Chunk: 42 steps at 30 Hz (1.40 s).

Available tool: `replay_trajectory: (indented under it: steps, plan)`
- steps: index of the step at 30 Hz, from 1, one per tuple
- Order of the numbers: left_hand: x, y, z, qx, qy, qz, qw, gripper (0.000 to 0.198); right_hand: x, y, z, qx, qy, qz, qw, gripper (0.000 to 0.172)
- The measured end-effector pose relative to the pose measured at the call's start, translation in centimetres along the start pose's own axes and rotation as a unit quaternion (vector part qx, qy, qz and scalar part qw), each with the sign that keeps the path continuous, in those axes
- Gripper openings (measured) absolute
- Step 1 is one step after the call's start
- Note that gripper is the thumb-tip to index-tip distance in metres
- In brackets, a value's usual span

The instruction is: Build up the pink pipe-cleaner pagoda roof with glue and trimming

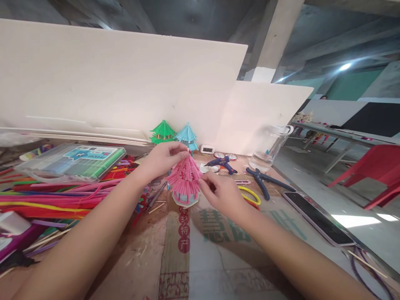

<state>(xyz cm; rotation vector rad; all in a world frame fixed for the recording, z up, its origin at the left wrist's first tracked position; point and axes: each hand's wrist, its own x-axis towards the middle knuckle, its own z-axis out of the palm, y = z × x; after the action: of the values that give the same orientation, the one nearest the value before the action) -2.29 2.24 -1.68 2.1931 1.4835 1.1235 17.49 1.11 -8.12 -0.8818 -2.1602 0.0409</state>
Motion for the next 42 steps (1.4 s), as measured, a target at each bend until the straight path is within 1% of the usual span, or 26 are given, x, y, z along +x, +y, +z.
replay_trajectory:
  steps: [3, 6, 13, 16, 19, 22, 24, 25, 27, 28, 29, 30, 33, 34, 36, 39, 40, 42]
  plan:
    - [0.0, 0.3, 0.1, 0.001, -0.002, 0.001, 1.0, 0.031, -0.1, 0.2, 0.3, -0.064, 0.003, -0.033, 0.997, 0.025]
    - [-0.1, 0.5, 0.1, 0.007, -0.002, 0.003, 1.0, 0.031, -0.3, 0.2, 0.6, -0.103, 0.011, -0.057, 0.993, 0.027]
    - [-0.4, 1.2, 0.0, 0.025, 0.0, 0.01, 1.0, 0.03, -0.5, 0.1, 1.0, -0.119, 0.008, -0.031, 0.992, 0.026]
    - [-0.5, 1.3, 0.0, 0.024, -0.002, 0.011, 1.0, 0.029, -0.5, 0.0, 1.0, -0.101, 0.004, -0.019, 0.995, 0.024]
    - [-0.4, 1.0, -0.1, 0.023, 0.0, 0.007, 1.0, 0.029, -0.4, -0.2, 0.5, -0.025, 0.007, -0.005, 1.0, 0.019]
    - [-0.1, 0.4, -0.1, 0.024, -0.003, -0.002, 1.0, 0.029, 0.0, -0.4, -0.4, 0.117, 0.014, 0.023, 0.993, 0.015]
    - [0.0, 0.0, -0.3, 0.027, 0.0, -0.004, 1.0, 0.032, 0.3, -0.5, -1.0, 0.235, 0.005, 0.045, 0.971, 0.017]
    - [0.1, 0.0, -0.4, 0.034, 0.017, -0.002, 0.999, 0.034, 0.5, -0.5, -1.3, 0.292, -0.005, 0.055, 0.955, 0.019]
    - [-0.1, 0.5, -0.6, 0.058, 0.07, 0.014, 0.996, 0.035, 0.8, -0.6, -1.8, 0.386, -0.029, 0.065, 0.92, 0.022]
    - [-0.3, 1.0, -0.8, 0.071, 0.096, 0.028, 0.992, 0.034, 1.0, -0.7, -2.0, 0.417, -0.037, 0.068, 0.906, 0.024]
    - [-0.5, 1.7, -0.8, 0.079, 0.106, 0.047, 0.99, 0.031, 1.0, -0.7, -2.1, 0.439, -0.042, 0.07, 0.895, 0.027]
    - [-0.8, 2.3, -0.9, 0.075, 0.094, 0.069, 0.99, 0.027, 1.1, -0.8, -2.2, 0.454, -0.044, 0.071, 0.887, 0.029]
    - [-1.9, 4.2, -0.6, 0.038, -0.001, 0.125, 0.991, 0.019, 1.1, -1.1, -2.4, 0.471, -0.042, 0.092, 0.876, 0.034]
    - [-2.2, 4.7, -0.4, 0.035, -0.024, 0.132, 0.99, 0.018, 1.1, -1.1, -2.4, 0.471, -0.037, 0.101, 0.875, 0.035]
    - [-2.6, 5.2, 0.1, 0.042, -0.025, 0.146, 0.988, 0.017, 1.2, -1.2, -2.4, 0.466, -0.022, 0.117, 0.877, 0.039]
    - [-2.7, 5.3, 0.7, 0.075, 0.014, 0.172, 0.982, 0.015, 1.3, -1.1, -2.4, 0.457, 0.007, 0.125, 0.881, 0.044]
    - [-2.7, 5.2, 0.8, 0.084, 0.021, 0.181, 0.98, 0.014, 1.4, -1.0, -2.4, 0.454, 0.01, 0.126, 0.882, 0.044]
    - [-2.6, 5.3, 1.0, 0.089, 0.017, 0.192, 0.977, 0.014, 1.4, -0.9, -2.5, 0.454, 0.003, 0.125, 0.882, 0.042]
